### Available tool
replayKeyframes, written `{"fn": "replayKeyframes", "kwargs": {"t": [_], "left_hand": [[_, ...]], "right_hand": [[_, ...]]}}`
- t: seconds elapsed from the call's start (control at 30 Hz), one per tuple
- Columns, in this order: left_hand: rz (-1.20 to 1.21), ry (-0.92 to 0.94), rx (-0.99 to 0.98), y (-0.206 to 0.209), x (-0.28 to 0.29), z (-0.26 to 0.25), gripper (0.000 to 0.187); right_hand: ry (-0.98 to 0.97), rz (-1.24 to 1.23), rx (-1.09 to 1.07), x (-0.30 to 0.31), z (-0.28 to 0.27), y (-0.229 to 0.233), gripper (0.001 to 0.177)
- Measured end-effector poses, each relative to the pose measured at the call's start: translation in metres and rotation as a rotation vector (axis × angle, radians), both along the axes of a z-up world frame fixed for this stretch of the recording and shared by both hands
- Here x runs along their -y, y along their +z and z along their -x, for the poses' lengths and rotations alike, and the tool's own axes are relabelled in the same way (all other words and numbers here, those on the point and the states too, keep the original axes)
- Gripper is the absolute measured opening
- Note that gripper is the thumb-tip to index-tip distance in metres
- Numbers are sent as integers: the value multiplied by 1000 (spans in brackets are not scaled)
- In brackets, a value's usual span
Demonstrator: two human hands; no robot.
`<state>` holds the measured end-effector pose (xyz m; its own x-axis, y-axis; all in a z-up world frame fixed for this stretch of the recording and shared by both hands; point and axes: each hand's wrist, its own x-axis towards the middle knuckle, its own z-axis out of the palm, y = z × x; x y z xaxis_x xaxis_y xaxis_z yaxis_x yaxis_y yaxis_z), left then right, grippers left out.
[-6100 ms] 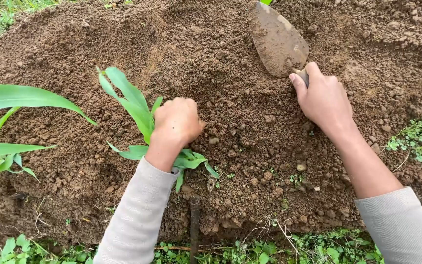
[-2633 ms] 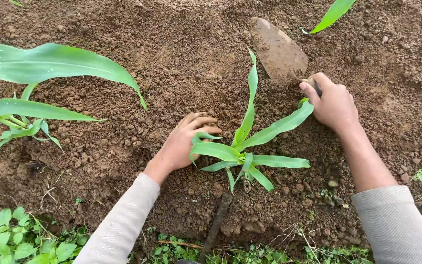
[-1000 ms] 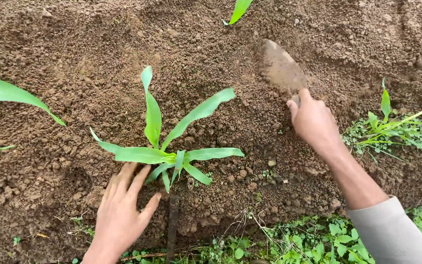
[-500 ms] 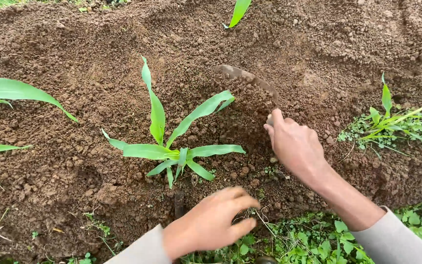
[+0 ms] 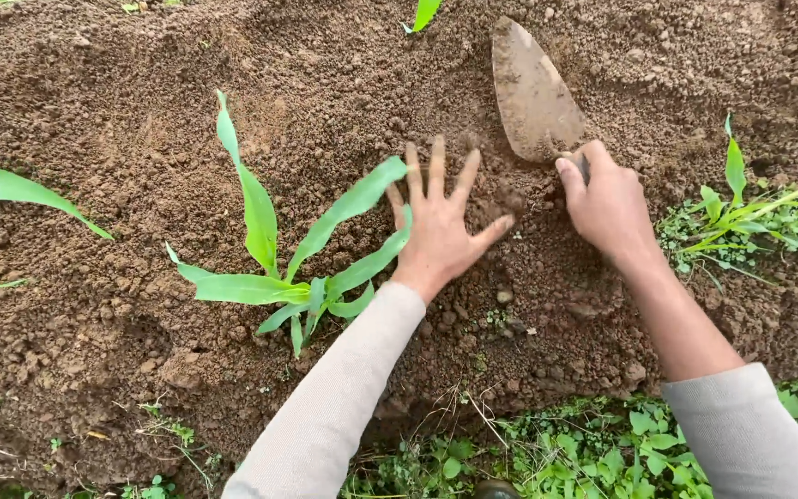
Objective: The person uses a hand trowel to loosen soil around small corn plants and removes surrounding weeds by hand. The person repeatedly digs into the soil, pulls out unwanted plants, and pats the earth around the base of the corn seedlings.
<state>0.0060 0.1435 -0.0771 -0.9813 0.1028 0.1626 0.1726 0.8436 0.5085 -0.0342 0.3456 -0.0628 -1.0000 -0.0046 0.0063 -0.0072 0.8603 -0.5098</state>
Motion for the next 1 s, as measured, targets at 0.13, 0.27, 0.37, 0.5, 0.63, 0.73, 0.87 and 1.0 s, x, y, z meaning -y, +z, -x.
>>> {"fn": "replayKeyframes", "kwargs": {"t": [0.13, 0.27, 0.37, 0.5, 0.63, 0.73, 0.87, 1.0], "left_hand": [[105, 206, 58, 6, -10, 26, 89], [139, 173, -140, -39, -19, 37, 59], [132, 58, -348, -57, -10, 29, 45], [294, -143, -384, -45, 6, 4, 45], [336, -299, -382, -41, 28, -30, 45], [422, -384, -355, -36, 50, -63, 24], [521, -506, -114, -64, 84, -105, 54], [967, -637, -131, -75, 119, -130, 52]], "right_hand": [[30, -10, 3, 2, 0, 4, 24], [34, -63, -23, 0, 6, 2, 26], [20, -58, 66, 7, 8, 15, 24], [-12, -19, 170, 12, 4, 28, 24], [7, -30, 137, 7, 3, 21, 24], [36, -18, 93, 5, 4, 19, 26], [19, 2, 102, 5, 4, 19, 27], [13, 2, 115, 5, 5, 17, 28]]}}
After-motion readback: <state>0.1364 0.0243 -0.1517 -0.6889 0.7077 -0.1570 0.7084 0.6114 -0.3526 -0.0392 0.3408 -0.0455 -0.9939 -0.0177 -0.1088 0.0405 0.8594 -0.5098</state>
